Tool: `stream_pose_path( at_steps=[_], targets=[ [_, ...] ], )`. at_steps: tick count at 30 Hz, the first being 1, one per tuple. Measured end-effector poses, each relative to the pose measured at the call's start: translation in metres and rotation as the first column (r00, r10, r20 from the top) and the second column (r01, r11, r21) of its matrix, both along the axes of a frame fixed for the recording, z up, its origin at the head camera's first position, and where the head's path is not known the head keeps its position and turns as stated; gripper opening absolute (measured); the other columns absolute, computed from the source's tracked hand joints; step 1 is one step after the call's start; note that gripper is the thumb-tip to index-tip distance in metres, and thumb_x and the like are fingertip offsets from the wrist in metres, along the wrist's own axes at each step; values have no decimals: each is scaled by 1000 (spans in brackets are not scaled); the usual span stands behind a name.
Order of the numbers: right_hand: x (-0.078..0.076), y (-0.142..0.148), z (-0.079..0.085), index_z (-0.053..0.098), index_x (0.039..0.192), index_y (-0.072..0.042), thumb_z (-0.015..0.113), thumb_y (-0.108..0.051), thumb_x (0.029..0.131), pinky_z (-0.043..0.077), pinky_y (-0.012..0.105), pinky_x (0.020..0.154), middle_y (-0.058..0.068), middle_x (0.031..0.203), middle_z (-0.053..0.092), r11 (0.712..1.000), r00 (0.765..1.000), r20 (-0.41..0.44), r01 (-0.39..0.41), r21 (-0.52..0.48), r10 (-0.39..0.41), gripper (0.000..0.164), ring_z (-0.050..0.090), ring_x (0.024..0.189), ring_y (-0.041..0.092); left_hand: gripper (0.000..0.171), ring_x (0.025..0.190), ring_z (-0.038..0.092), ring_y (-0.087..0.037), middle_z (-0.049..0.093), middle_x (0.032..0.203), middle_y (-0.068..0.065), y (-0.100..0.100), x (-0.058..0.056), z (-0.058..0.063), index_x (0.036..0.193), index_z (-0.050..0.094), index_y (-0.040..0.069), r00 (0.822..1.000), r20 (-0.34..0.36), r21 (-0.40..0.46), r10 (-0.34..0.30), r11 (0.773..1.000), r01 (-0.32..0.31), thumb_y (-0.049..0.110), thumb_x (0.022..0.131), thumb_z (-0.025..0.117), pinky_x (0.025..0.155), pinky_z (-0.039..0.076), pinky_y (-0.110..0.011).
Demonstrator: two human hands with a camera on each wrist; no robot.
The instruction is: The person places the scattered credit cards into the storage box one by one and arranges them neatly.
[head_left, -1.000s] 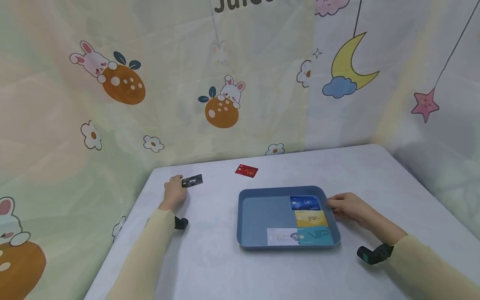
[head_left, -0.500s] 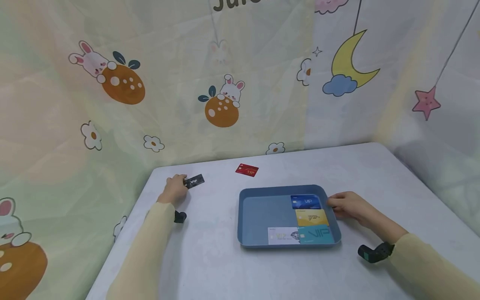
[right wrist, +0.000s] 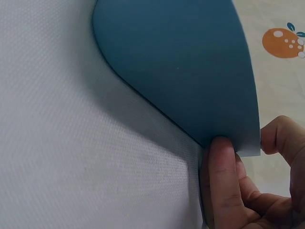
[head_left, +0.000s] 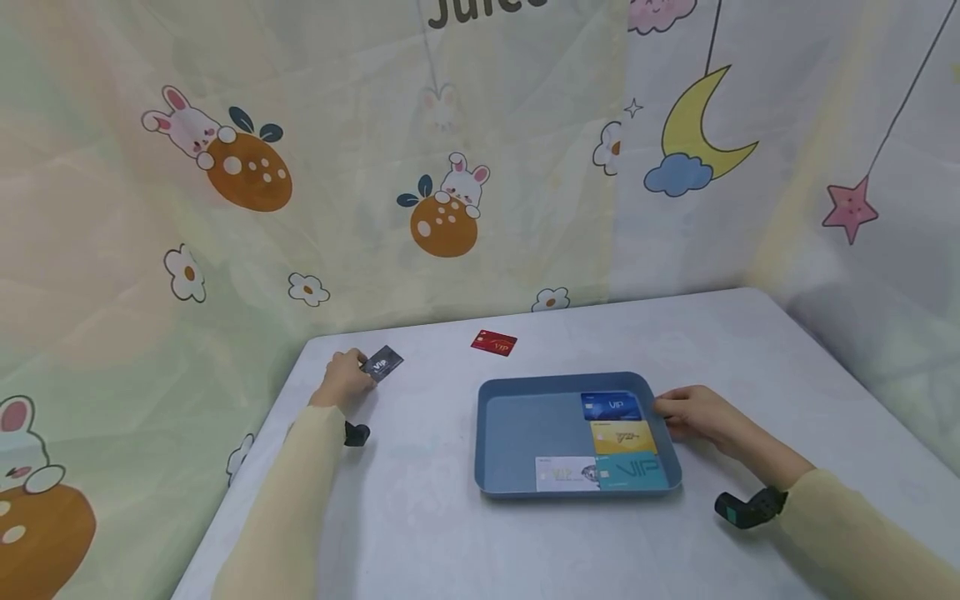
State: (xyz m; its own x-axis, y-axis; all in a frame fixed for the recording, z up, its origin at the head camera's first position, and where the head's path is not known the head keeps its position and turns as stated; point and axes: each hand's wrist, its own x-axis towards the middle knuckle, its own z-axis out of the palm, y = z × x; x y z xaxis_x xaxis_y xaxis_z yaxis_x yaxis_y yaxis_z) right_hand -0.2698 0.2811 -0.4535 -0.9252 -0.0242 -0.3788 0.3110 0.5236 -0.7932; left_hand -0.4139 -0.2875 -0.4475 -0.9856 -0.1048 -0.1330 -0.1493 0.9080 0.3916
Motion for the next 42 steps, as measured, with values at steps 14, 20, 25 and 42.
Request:
stream_pose_path(
  at_steps=[14,20,25,42],
  targets=[
    [0,1,-2,42,142,21,59,-23,98,63,32,83,34,131,59,1000,1000,-1,-1,-2,1,64,65,105,26,56,122,53,-42,54,137,-31,6,6,-9,142,50,3,993,-112,160,24,987,-6,-4,89,67,110,45,-57],
    [-1,1,-2,43,141,20,60,-23,99,63,31,82,33,129,60,1000,1000,3,2,-3,-2,63,64,102,23,51,125,56,-41,56,140,-29,9,8,-11,142,54,6,991,-117,249,63,968,-32,-5,92,60,109,47,-54],
    [-1,1,-1,43,141,20,60,-24,99,63,31,82,33,130,59,1000,1000,8,7,-3,-7,64,65,102,23,48,124,57,-39,57,140,-27,11,9,-9,141,56,8,990,-117,308,77,951,-37,-4,95,58,104,53,-49],
    [-1,0,-1,42,141,21,59,-25,99,63,34,85,36,132,57,1000,1000,0,-2,16,2,64,65,107,31,43,124,58,-37,58,139,-24,34,25,1,140,61,9,986,-163,401,23,915,45,2,98,61,97,59,-43]
  ],
)
